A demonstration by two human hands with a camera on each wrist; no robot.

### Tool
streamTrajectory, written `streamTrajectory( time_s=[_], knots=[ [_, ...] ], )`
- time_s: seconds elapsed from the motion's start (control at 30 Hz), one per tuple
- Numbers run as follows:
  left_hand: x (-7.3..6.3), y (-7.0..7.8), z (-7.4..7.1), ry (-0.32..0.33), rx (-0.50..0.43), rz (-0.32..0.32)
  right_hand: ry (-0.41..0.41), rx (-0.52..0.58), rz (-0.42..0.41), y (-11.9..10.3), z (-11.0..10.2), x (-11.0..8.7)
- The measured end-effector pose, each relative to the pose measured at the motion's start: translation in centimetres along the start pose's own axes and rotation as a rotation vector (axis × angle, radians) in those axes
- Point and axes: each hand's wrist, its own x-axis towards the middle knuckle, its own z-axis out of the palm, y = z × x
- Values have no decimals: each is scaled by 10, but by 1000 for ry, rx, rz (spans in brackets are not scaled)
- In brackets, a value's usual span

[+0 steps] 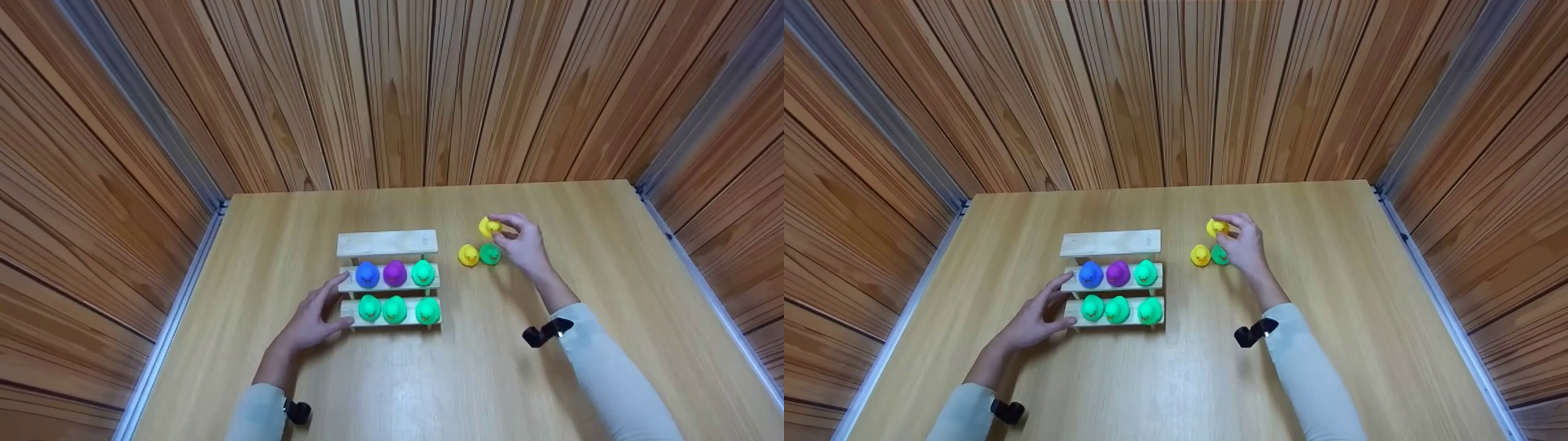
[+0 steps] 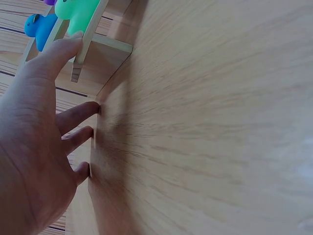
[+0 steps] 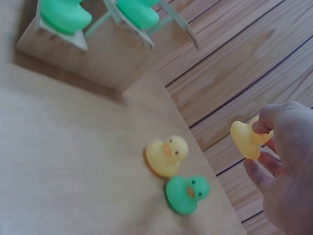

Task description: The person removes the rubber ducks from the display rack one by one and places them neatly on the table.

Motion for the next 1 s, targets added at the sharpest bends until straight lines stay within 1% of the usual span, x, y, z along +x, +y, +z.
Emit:
streamTrajectory(
  time_s=[0.13, 0.33, 0.47, 0.63, 0.73, 0.9, 1.0],
  knots=[
    [-2, -1, 0, -8, -7, -10, 8, -6, 18, 7, -8, -5],
    [-3, 0, 0, -9, -11, -11, 19, 2, 21, 16, -19, -8],
    [-3, -1, 1, -4, -8, -6, 12, -28, 36, 23, -23, -9],
    [-3, -1, 1, -3, -2, 3, 13, -54, 57, 31, -25, -15],
    [-2, -2, 0, -3, -4, 1, 15, -34, 65, 36, -25, -17],
    [-1, -2, 0, 1, -1, 25, 26, 1, 63, 43, -23, -19],
    [0, -2, 0, 2, -2, 33, 25, 7, 76, 48, -23, -21]
  ],
)
